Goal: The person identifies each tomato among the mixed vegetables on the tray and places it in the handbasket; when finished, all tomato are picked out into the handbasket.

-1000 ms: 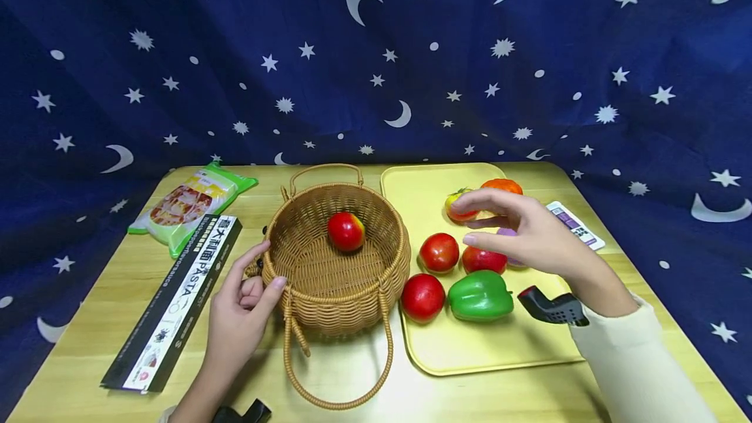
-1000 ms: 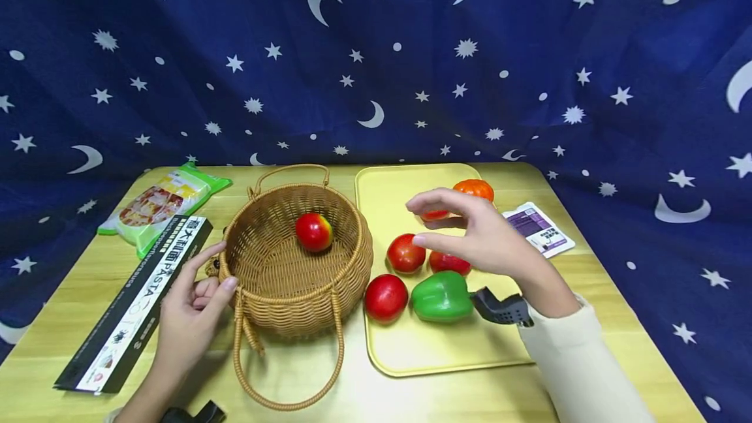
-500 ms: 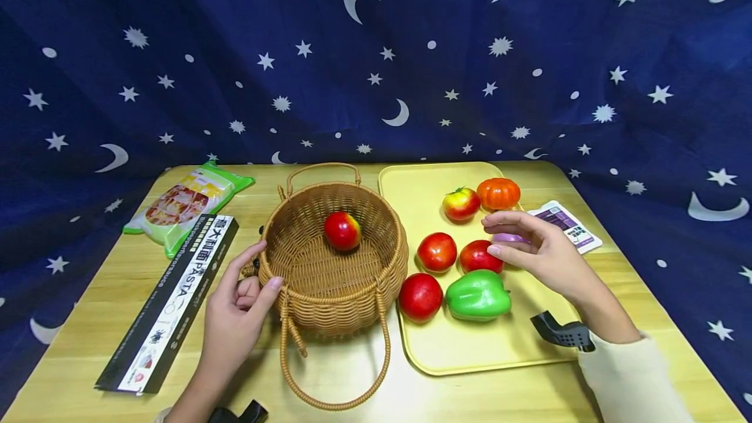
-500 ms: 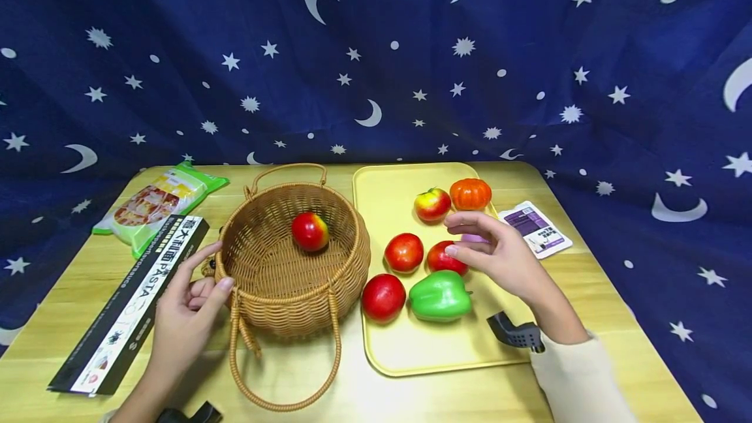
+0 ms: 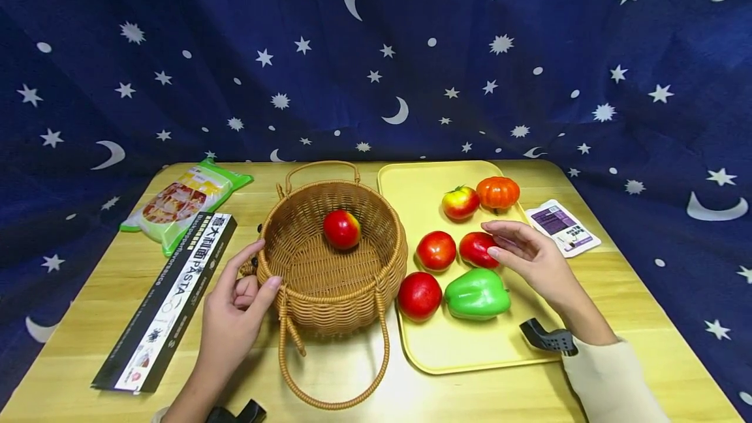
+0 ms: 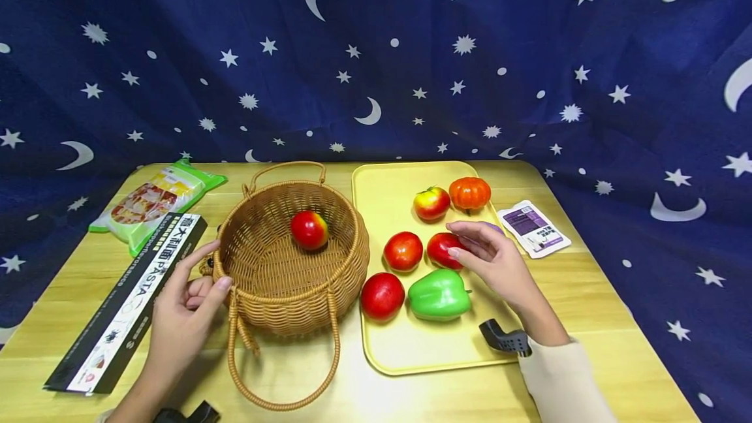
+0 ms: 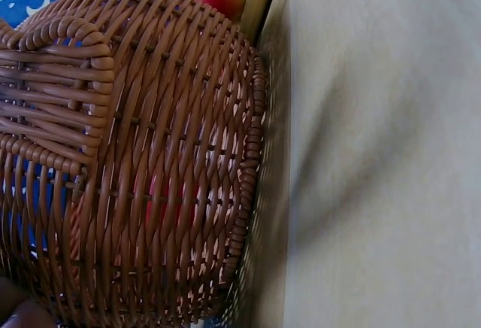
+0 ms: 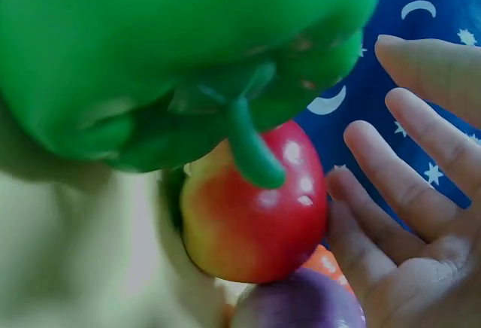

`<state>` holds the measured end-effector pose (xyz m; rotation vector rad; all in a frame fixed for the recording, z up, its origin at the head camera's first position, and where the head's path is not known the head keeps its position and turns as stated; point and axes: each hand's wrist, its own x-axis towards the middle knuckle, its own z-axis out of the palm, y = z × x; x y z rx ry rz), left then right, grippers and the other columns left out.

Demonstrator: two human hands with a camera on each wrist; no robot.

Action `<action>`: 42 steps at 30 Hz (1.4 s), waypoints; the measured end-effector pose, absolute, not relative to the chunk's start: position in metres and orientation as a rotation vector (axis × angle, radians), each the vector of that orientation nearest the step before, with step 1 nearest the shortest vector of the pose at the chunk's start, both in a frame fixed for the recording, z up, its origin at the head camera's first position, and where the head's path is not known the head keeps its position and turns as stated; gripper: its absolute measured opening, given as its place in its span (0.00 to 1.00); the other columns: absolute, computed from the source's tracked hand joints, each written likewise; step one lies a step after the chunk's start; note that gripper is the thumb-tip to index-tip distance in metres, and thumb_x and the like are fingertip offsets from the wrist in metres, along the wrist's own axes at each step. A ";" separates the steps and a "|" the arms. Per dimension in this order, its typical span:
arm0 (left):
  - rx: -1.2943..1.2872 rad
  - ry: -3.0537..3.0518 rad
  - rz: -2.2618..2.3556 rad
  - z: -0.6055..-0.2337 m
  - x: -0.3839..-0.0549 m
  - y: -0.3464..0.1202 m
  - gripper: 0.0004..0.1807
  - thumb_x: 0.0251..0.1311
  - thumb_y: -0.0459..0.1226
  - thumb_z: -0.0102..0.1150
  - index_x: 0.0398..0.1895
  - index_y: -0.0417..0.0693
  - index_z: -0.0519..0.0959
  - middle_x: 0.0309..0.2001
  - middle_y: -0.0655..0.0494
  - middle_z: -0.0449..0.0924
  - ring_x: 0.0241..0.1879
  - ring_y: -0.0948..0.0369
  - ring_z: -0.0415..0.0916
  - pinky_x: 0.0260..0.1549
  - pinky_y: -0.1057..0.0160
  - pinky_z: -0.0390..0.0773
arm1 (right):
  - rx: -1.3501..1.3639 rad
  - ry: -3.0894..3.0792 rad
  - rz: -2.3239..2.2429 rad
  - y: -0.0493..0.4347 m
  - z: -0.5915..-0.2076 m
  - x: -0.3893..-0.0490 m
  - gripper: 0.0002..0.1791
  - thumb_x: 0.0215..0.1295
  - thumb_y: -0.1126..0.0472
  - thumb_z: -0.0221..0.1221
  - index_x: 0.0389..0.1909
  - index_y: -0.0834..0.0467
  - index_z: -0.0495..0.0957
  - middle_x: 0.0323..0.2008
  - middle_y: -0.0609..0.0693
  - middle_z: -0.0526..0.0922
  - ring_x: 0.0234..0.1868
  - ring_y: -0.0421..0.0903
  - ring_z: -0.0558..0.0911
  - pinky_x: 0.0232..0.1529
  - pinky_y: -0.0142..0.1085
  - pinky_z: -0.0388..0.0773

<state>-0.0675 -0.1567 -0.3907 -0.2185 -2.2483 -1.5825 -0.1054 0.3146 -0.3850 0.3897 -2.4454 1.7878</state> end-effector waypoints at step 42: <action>-0.228 -2.252 -1.591 -0.391 -0.066 -0.158 0.36 0.60 0.23 0.67 0.72 0.49 0.72 0.16 0.60 0.55 0.16 0.66 0.53 0.18 0.64 0.59 | 0.168 -2.650 1.563 0.307 -0.411 -0.106 0.28 0.67 0.58 0.68 0.66 0.56 0.75 0.61 0.56 0.78 0.60 0.49 0.78 0.54 0.22 0.73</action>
